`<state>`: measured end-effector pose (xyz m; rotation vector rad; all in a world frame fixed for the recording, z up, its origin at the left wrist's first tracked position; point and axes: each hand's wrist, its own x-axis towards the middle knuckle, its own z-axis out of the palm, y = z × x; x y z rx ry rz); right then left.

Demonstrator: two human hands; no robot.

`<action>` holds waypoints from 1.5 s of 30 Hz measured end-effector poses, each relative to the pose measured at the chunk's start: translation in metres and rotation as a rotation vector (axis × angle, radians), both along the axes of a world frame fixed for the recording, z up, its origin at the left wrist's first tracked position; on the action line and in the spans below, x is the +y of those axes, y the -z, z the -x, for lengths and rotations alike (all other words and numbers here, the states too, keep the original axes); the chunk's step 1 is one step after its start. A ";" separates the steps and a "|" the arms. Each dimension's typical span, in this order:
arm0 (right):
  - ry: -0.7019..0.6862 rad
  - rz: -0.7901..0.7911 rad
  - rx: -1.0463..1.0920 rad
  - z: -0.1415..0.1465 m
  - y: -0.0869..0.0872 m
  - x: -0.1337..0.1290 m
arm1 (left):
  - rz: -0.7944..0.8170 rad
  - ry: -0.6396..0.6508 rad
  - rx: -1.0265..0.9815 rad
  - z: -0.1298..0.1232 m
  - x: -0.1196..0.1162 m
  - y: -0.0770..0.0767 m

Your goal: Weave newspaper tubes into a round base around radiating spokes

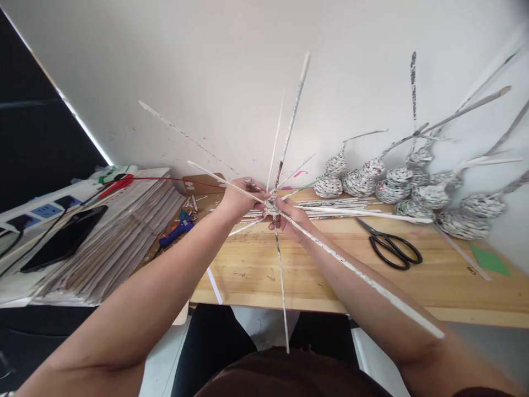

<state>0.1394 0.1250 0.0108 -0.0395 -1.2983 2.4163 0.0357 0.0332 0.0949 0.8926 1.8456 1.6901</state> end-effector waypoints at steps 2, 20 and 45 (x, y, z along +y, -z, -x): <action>0.062 -0.012 0.022 0.001 -0.001 0.000 | 0.009 0.011 0.016 -0.003 0.002 -0.005; 0.192 -0.093 -0.112 0.006 0.003 -0.001 | 0.090 0.060 -0.004 0.004 0.007 -0.001; 0.386 -0.647 -0.330 0.014 0.034 -0.004 | -0.100 -0.117 -0.140 0.017 -0.035 0.107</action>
